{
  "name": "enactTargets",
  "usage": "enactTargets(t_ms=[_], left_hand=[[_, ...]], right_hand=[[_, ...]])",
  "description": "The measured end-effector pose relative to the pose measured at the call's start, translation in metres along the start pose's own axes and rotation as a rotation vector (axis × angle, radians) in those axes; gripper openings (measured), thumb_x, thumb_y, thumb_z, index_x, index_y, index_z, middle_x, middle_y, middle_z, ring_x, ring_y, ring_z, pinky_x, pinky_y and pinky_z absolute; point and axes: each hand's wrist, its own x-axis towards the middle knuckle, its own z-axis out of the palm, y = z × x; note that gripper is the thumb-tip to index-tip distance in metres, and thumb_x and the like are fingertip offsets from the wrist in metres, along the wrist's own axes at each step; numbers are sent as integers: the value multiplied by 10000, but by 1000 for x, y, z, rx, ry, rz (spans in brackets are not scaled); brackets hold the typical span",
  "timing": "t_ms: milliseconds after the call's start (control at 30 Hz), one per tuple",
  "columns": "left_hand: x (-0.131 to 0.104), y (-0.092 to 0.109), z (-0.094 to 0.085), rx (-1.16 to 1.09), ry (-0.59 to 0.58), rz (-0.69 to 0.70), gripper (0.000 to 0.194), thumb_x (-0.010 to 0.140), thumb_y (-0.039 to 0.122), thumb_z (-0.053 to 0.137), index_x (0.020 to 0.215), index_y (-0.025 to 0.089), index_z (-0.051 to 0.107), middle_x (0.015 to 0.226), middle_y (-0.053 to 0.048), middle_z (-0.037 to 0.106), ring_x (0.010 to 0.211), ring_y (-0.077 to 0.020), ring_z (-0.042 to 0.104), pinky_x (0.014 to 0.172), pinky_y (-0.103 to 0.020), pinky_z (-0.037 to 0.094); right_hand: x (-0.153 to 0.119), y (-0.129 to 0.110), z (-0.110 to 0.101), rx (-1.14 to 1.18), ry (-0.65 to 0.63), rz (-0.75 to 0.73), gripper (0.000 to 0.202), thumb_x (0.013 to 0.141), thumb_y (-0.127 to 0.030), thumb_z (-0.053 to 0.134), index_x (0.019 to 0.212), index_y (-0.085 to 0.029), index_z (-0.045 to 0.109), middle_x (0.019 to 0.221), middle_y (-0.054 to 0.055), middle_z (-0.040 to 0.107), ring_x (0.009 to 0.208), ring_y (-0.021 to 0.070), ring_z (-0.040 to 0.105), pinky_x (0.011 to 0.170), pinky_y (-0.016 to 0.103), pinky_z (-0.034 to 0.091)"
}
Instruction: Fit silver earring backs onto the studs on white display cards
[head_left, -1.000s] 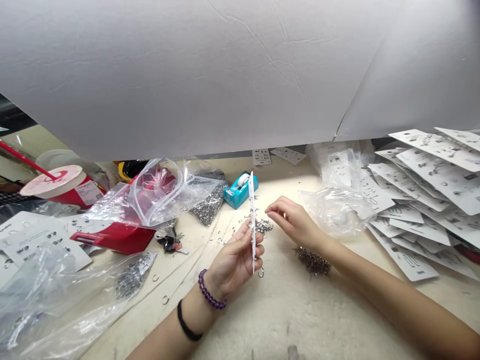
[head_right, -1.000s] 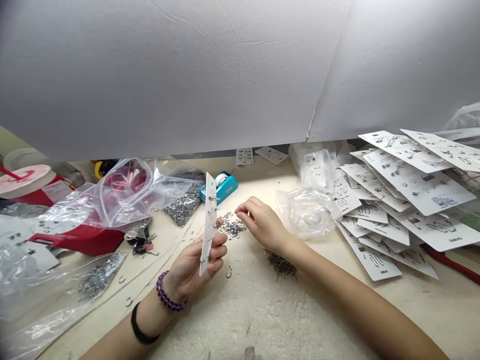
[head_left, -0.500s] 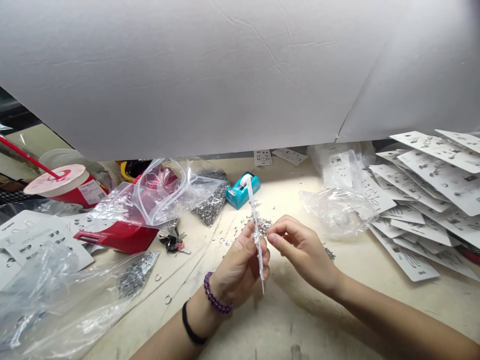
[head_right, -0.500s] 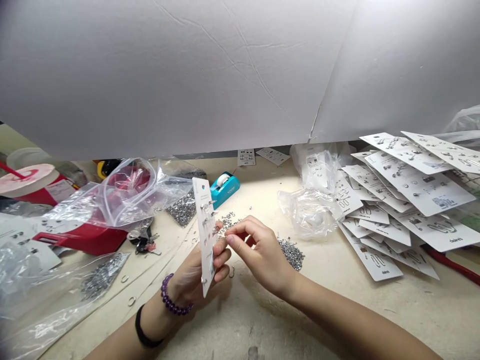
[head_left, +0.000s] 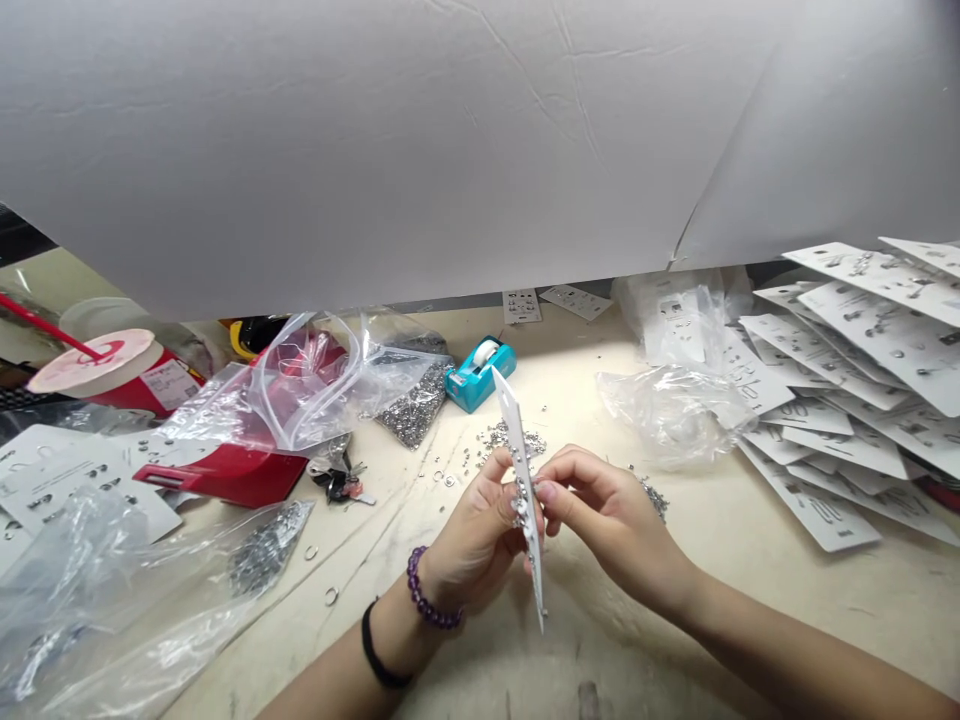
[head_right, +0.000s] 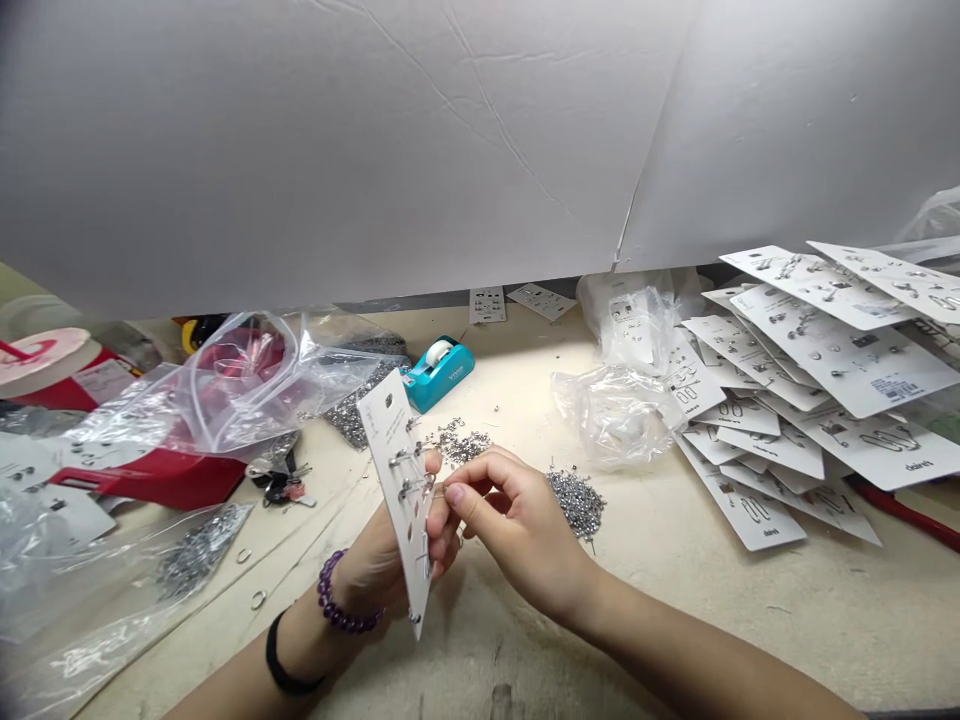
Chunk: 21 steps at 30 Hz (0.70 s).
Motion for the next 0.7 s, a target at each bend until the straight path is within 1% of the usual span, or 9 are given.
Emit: enactTargets(t_ms=[167, 300, 500, 700], left_hand=[[0, 1, 2, 15, 14, 26, 265, 730, 284, 651, 912, 225, 468, 519, 71, 568, 400, -49, 498, 374, -116, 377], [0, 0, 3, 33, 36, 21, 258, 724, 264, 659, 895, 233, 468, 507, 73, 568, 401, -47, 491, 387, -116, 364], [-1, 0, 6, 39, 77, -1, 326, 678, 269, 699, 887, 226, 452, 512, 73, 548, 400, -46, 467, 403, -121, 361], [0, 1, 5, 52, 61, 2, 285, 692, 256, 685, 833, 221, 441, 526, 72, 537, 402, -46, 451, 384, -122, 354]], right_hand=[[-1, 0, 1, 21, 19, -16, 134, 806, -286, 561, 725, -183, 585, 701, -6, 564, 636, 97, 556, 603, 253, 508], [-2, 3, 2, 65, 0, -31, 122, 815, -280, 552, 750, -181, 582, 715, -1, 579, 640, 105, 581, 613, 271, 524], [-4, 9, 2, 131, -13, -68, 98, 825, -270, 546, 773, -188, 561, 710, -11, 595, 592, 106, 607, 595, 276, 537], [-4, 12, 3, 148, -12, -93, 96, 818, -262, 557, 761, -186, 558, 711, -9, 616, 605, 103, 611, 579, 260, 538]])
